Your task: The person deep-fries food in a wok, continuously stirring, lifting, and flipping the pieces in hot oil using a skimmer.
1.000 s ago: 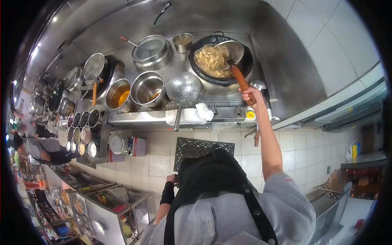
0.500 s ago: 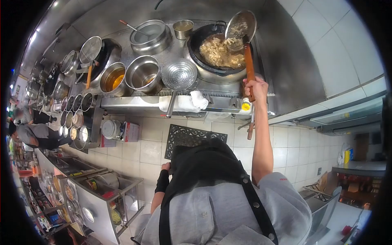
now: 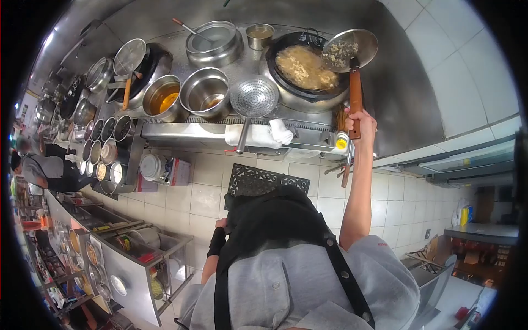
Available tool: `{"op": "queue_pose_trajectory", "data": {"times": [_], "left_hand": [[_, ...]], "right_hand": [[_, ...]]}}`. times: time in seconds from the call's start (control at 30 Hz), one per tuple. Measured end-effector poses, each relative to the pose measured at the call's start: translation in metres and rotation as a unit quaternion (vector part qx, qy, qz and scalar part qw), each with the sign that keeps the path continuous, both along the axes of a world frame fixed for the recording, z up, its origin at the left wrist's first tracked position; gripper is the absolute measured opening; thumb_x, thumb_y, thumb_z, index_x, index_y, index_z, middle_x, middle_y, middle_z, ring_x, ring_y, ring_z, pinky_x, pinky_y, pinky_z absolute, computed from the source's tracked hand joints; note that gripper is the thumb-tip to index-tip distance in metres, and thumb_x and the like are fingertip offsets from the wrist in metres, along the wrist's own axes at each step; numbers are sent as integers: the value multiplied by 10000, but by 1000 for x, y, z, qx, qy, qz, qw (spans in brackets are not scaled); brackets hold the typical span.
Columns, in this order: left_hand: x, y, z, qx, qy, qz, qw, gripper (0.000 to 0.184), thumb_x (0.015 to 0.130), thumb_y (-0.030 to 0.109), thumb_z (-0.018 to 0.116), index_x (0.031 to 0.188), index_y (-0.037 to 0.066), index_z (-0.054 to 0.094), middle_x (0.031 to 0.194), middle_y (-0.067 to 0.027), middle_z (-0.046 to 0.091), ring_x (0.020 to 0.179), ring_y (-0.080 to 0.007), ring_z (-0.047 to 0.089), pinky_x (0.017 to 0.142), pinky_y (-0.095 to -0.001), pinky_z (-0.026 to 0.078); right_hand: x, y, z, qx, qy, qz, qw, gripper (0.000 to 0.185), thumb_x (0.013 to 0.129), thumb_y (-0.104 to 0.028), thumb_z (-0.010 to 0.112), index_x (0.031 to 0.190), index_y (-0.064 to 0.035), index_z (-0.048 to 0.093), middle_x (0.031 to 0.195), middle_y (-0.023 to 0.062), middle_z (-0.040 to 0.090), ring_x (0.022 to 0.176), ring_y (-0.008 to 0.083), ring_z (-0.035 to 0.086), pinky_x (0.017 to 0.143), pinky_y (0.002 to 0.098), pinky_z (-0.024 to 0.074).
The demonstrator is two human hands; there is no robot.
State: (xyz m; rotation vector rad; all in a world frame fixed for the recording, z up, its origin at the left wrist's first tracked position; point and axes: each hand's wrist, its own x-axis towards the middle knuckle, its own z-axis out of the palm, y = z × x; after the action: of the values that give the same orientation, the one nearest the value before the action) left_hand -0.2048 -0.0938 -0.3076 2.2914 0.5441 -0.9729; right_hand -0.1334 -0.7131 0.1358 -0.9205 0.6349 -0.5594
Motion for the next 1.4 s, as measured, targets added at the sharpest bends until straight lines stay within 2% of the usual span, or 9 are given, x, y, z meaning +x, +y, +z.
{"op": "queue_pose_trajectory", "data": {"times": [0.17,0.33,0.43,0.5,0.57,0.67,0.73,0.97,1.4], "left_hand": [[6,62,-59,-52,11,-14,998,463,764,358,568,926,-54,704,883,-235,703,885,-349,690,752,-436,517],[45,94,-13,33,-84,-322,942,367,847,309,500,976,39,713,919,-227,704,905,-379,681,800,-471,522],[69,125,-34,-6,-35,-264,964,345,854,309,487,916,65,722,904,-229,698,887,-384,678,797,-483,515],[79,137,-24,4,-75,-297,952,340,850,314,484,853,75,724,889,-226,698,864,-383,680,786,-478,517],[87,148,-8,3,-112,-354,929,329,842,306,475,795,88,717,836,-208,697,803,-359,688,764,-457,528],[89,160,31,-168,-13,-39,985,236,849,202,535,783,0,637,768,-166,683,724,-288,692,661,-426,564],[89,155,75,-238,117,275,924,213,846,182,566,776,-17,595,758,-156,667,721,-271,686,623,-420,573],[93,166,55,-194,127,55,971,172,838,192,556,780,31,573,765,-127,659,709,-264,670,663,-439,547],[140,78,88,-212,162,242,933,155,823,165,572,778,17,562,779,-127,647,764,-275,664,710,-449,575]], "right_hand": [[15,58,3,35,-21,36,999,287,719,110,505,1004,141,528,849,212,618,477,168,490,384,274,374],[92,131,3,-2,34,118,992,250,726,79,534,970,130,551,823,175,613,461,153,497,364,269,351],[172,195,-13,-231,111,44,966,136,718,19,567,801,85,652,520,57,530,356,127,457,359,303,343],[246,183,-76,-650,199,20,733,304,661,-106,600,911,20,718,688,236,649,630,312,666,629,409,496],[260,194,-59,-583,248,110,766,296,664,-120,583,893,15,714,794,289,639,791,415,659,735,457,503],[223,231,-21,-585,277,72,759,333,668,-133,594,950,-7,719,850,288,656,872,437,652,791,473,512],[183,247,-8,-591,284,35,755,349,671,-128,604,982,-26,725,841,261,677,832,409,669,756,447,519],[80,166,55,-305,303,111,896,140,708,17,622,842,37,656,529,-12,456,372,67,390,332,260,267],[55,83,-18,-457,368,0,810,268,623,-112,593,835,9,703,565,171,584,540,237,623,542,370,462]]}}
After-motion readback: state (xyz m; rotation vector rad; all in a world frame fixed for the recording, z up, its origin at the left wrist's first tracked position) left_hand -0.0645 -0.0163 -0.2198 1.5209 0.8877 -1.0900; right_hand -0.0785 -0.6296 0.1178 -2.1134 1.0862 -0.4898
